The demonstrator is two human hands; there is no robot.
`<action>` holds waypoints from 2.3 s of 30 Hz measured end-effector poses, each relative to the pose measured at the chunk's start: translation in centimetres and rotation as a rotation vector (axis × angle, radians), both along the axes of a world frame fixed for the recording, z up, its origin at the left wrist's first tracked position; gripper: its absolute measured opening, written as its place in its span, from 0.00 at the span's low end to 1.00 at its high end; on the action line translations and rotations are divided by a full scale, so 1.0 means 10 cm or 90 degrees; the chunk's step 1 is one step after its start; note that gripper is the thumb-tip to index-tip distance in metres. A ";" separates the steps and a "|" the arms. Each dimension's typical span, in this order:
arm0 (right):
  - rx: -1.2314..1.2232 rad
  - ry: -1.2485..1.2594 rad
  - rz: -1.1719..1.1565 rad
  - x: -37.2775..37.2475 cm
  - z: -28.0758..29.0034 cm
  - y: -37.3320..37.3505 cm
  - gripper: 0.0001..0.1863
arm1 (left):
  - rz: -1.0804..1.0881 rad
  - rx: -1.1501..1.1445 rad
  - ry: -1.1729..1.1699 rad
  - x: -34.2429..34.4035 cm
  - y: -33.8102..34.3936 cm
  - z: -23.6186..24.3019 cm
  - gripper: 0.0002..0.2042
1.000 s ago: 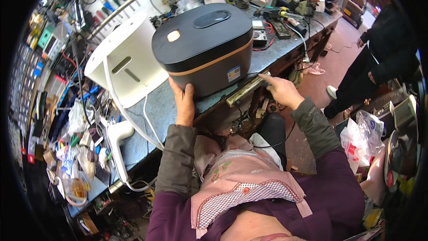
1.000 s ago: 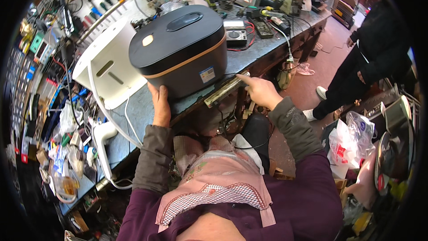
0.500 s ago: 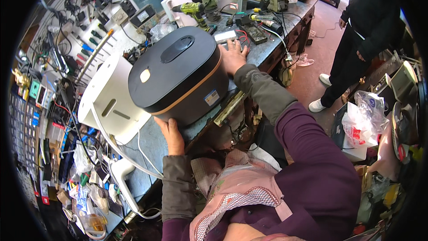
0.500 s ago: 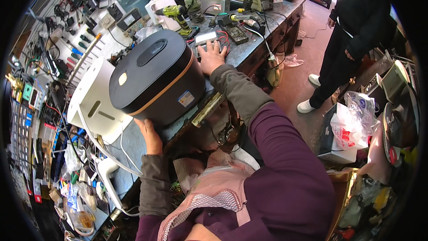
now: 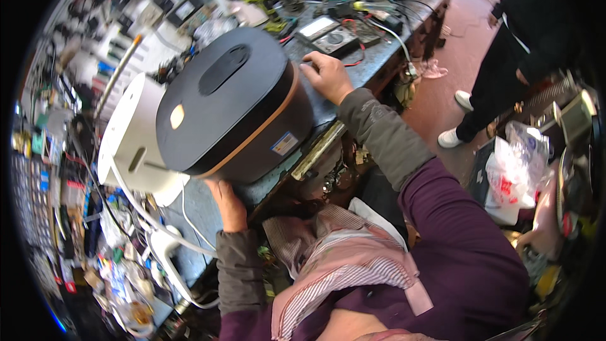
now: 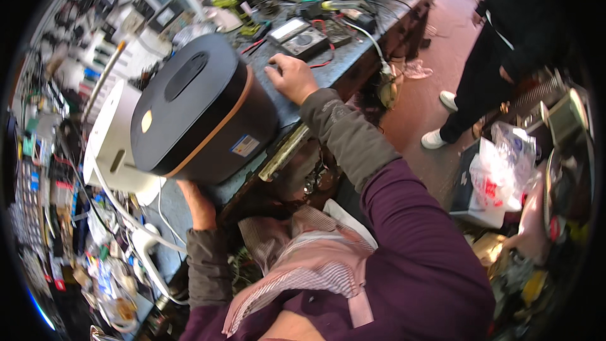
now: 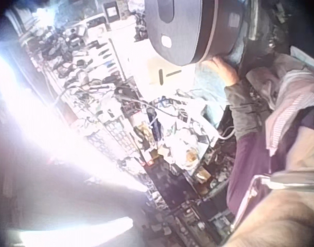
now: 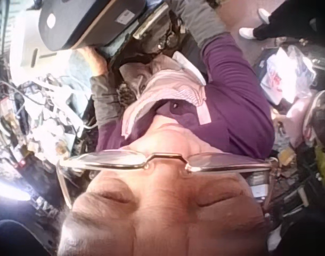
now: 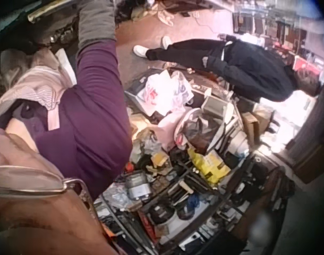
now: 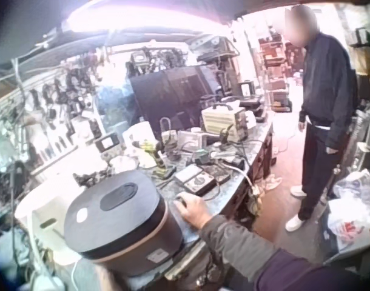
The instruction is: The person disassembles a small black appliance on a cluttered workbench. They use a screwdriver to remove screws from the bottom and sides, then detach a small black plastic cover. The person repeatedly repositions the appliance and handles the removed parts throughout the clip.
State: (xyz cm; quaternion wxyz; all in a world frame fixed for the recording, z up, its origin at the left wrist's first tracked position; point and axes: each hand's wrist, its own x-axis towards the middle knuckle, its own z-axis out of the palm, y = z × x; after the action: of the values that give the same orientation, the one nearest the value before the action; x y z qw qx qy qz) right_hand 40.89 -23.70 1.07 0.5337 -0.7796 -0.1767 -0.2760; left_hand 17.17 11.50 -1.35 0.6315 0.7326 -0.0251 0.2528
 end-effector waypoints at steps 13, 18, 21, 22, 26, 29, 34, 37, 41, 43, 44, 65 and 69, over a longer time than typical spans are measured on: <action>0.388 0.264 0.414 -0.30 -0.05 0.17 0.25 | -0.037 -0.062 -0.068 0.10 -0.43 0.40 0.49; 0.506 0.173 0.371 -1.09 0.32 0.20 0.33 | 0.001 -0.103 0.081 0.00 -0.36 0.93 0.44; 0.514 0.163 0.406 -1.49 0.77 -0.06 0.36 | -0.043 0.019 0.221 -0.13 -0.47 1.52 0.45; 0.494 0.187 0.403 -1.52 0.93 -0.12 0.33 | -0.033 0.091 0.206 -0.08 -0.45 1.56 0.46; 0.474 0.265 0.403 -1.38 1.15 -0.12 0.25 | -0.051 0.217 0.283 0.10 -0.36 1.89 0.48; 0.517 0.284 0.409 -1.16 1.13 -0.04 0.22 | 0.024 0.266 0.239 0.32 -0.30 1.83 0.50; 0.549 0.274 0.393 -0.74 0.93 0.02 0.23 | 0.086 0.367 0.200 0.57 -0.21 1.72 0.53; 0.563 0.246 0.394 -0.60 0.75 0.02 0.31 | 0.079 0.334 0.223 0.54 -0.22 1.73 0.52; 0.654 0.224 0.354 -0.75 0.23 0.17 0.41 | 0.060 0.161 0.152 0.39 -0.14 1.28 0.48; 0.635 0.153 0.416 -0.73 -0.01 0.11 0.42 | -0.039 0.135 0.091 0.26 -0.30 1.01 0.51; 0.604 0.155 0.393 -0.72 -0.01 0.14 0.41 | -0.034 0.188 0.026 0.28 -0.36 0.83 0.52; 0.457 0.015 0.409 -0.59 0.09 0.65 0.45 | 0.193 0.057 0.066 1.23 -0.01 1.23 0.39; 0.465 0.044 0.397 -0.60 0.10 0.63 0.45 | 0.180 0.049 0.069 1.14 -0.07 1.20 0.38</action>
State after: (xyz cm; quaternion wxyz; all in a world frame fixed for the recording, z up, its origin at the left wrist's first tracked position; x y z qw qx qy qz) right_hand 34.84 -17.44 2.03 0.8357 -0.4596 -0.2756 -0.1204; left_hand 28.62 10.76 10.61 0.5612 0.7653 0.1026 0.2982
